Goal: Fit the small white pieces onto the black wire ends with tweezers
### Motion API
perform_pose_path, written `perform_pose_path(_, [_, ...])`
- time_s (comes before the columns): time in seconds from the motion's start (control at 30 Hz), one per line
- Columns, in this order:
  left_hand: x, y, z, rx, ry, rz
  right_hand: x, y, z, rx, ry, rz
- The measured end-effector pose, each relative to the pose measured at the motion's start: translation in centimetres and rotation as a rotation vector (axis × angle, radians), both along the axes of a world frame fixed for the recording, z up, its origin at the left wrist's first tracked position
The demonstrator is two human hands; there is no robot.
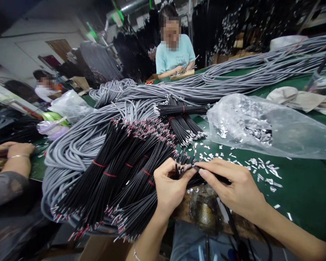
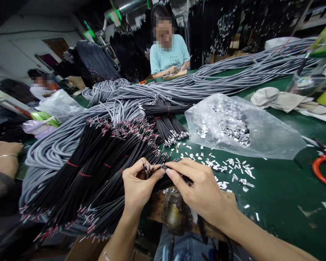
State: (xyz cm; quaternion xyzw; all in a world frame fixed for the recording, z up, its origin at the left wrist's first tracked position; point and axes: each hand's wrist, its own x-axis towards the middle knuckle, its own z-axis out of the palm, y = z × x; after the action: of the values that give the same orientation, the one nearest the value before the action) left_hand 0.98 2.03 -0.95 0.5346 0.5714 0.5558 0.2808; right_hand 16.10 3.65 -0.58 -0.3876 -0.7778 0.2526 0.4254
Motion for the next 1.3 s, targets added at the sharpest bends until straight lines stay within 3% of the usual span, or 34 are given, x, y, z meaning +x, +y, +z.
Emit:
perform_pose_path(0.13, [0.01,-0.07,0.09,-0.026,0.001,-0.016,0.20,-0.09,0.10,0.039,-0.043,-0.026])
perform_pose_path(0.3, [-0.13,-0.15,0.20,-0.204,-0.142,-0.136,0.53,0.19,0.42,0.021,-0.024,-0.056])
perform_pose_path(0.43, [-0.23,-0.02,0.11,-0.150,-0.072,-0.151,0.37,0.27,0.24,-0.058,0.069,-0.125])
perform_pose_path(0.57, [-0.21,0.07,-0.05,-0.090,0.014,-0.143,-0.08,-0.07,0.08,-0.131,0.143,-0.092])
perform_pose_path(0.87, [0.03,-0.05,0.40,-0.189,-0.144,-0.135,-0.12,-0.19,0.89,-0.176,0.085,-0.107])
perform_pose_path(1.17, [0.04,0.15,0.33,-0.201,-0.149,-0.117,-0.25,-0.11,0.92,-0.218,0.139,-0.093])
perform_pose_path(1.3, [-0.22,-0.06,0.29,-0.250,-0.171,-0.211,-0.14,-0.01,0.43,-0.251,0.101,-0.091])
